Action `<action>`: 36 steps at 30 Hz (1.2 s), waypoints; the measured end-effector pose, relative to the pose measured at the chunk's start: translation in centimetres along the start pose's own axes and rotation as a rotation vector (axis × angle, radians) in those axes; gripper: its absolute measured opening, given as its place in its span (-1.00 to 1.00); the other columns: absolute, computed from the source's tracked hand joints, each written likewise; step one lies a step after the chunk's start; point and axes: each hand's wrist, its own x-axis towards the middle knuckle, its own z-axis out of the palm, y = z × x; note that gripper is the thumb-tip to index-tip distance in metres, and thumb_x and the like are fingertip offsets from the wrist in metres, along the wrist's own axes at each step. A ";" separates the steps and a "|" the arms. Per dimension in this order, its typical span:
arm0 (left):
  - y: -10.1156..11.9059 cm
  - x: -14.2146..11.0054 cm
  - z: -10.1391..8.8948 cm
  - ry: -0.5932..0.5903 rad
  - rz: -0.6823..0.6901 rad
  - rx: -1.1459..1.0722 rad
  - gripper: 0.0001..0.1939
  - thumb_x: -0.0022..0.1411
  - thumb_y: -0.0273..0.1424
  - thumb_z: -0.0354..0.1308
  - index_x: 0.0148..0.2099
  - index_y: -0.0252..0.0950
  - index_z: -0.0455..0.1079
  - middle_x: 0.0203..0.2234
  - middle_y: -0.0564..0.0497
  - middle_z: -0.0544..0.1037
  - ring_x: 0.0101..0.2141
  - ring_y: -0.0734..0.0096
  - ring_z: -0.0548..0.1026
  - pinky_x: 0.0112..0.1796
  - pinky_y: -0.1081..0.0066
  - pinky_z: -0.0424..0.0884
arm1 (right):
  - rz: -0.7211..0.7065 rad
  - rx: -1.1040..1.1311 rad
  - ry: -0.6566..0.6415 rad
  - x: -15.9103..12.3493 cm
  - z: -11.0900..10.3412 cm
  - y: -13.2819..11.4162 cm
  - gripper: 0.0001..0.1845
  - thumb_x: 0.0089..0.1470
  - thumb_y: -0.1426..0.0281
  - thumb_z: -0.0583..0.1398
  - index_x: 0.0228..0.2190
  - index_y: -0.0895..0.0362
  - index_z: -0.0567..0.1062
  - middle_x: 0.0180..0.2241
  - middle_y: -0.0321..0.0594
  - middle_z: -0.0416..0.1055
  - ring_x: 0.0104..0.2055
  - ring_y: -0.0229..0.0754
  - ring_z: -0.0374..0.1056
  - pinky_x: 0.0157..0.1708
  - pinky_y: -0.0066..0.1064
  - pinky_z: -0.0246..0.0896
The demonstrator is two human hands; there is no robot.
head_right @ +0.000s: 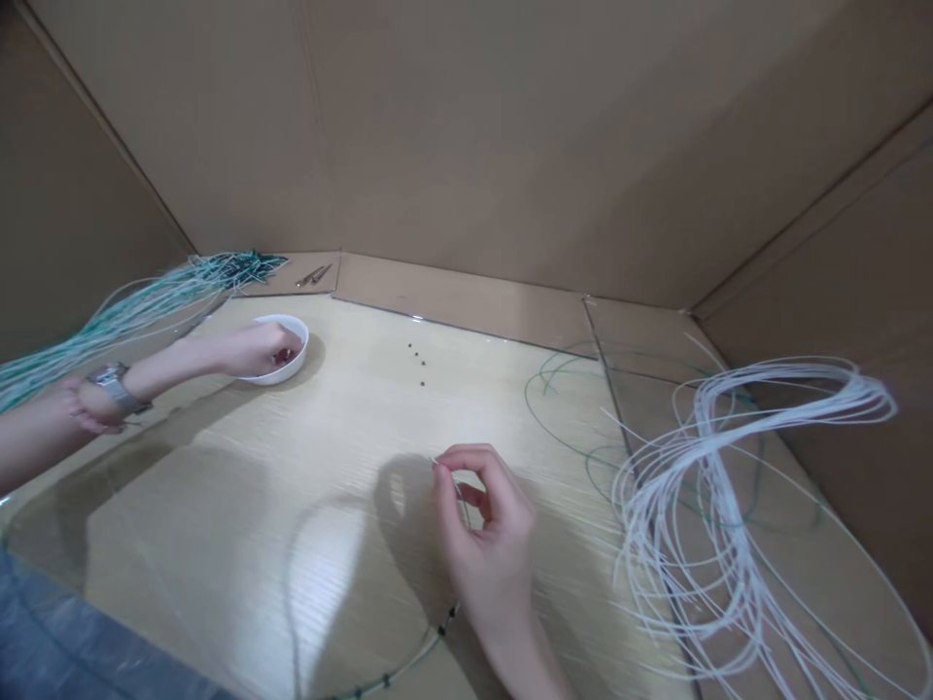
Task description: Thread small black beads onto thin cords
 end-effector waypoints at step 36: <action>4.0 -3.3 -2.8 0.442 -0.335 -1.454 -0.81 -0.12 -0.40 0.34 -0.37 -0.31 0.51 -0.48 0.02 0.52 -0.44 0.54 0.43 -0.39 0.54 0.38 | -0.016 0.044 0.006 -0.1 -0.1 -0.7 -0.93 0.12 0.46 0.14 -0.41 0.08 0.39 -0.39 -0.29 0.31 -0.33 -0.29 0.31 -0.48 -0.48 0.36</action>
